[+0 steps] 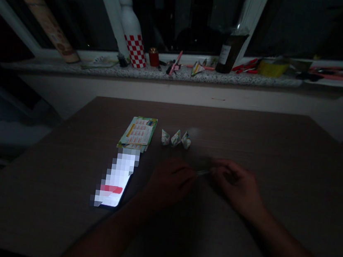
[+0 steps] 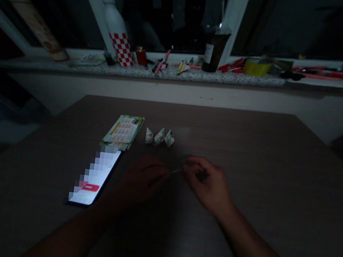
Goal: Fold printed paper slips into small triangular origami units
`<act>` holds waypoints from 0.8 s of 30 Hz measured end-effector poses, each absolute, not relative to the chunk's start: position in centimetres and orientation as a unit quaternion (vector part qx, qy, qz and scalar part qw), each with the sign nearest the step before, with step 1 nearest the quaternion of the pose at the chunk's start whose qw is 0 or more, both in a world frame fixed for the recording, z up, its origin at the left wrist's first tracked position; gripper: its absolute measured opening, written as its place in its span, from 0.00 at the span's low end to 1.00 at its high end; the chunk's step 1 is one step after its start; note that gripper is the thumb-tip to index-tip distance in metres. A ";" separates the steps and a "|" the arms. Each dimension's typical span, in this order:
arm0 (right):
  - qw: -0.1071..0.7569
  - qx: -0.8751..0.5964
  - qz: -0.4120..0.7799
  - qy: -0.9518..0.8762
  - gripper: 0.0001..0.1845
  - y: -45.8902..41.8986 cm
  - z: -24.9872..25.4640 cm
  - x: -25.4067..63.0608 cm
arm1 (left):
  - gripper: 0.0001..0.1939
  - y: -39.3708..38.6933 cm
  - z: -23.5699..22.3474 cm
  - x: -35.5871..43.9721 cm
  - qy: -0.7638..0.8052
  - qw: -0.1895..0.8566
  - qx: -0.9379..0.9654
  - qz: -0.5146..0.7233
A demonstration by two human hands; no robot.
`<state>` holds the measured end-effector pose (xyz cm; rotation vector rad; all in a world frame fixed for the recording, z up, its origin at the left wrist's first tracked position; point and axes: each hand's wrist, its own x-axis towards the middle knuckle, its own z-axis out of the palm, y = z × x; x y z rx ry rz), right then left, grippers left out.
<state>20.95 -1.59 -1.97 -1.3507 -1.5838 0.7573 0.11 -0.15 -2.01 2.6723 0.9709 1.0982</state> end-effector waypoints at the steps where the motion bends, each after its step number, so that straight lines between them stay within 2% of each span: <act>1: 0.453 -0.539 0.380 -0.600 0.12 -1.6 -2.2 20.5 | 0.05 -0.2 -2.1 0.2 0.316 0.044 0.877 0.360; 4: 0.465 -0.489 0.554 -0.487 0.10 -1.4 -2.7 20.0 | 0.06 -0.3 -2.0 0.2 0.316 0.043 0.877 0.360; 7: 0.505 -0.444 0.618 -0.407 0.09 -1.0 -3.1 20.2 | 0.09 -0.2 -1.8 0.1 0.322 0.046 0.871 0.370; 10: 0.501 -0.430 0.644 -0.386 0.10 -0.8 -3.2 20.4 | 0.05 0.1 -1.6 -0.1 0.302 0.037 0.871 0.385; 13: 0.470 -0.491 0.579 -0.451 0.13 -0.9 -2.8 20.3 | 0.02 0.4 -1.4 -0.3 0.276 0.014 0.881 0.383; 16: 0.444 -0.566 0.393 -0.573 0.14 -1.4 -2.2 20.2 | 0.03 0.3 -1.4 -0.3 0.261 -0.005 0.895 0.361; 18: 0.418 -0.574 0.314 -0.630 0.15 -1.7 -1.9 20.2 | 0.05 0.1 -1.4 0.0 0.255 -0.018 0.908 0.332; 21: 0.380 -0.562 0.279 -0.679 0.14 -1.9 -2.0 20.2 | 0.10 -0.5 -1.5 0.6 0.243 -0.022 0.923 0.299; 24: 0.353 -0.538 0.310 -0.700 0.09 -1.9 -2.3 20.3 | 0.12 -1.1 -1.6 1.4 0.226 0.001 0.932 0.284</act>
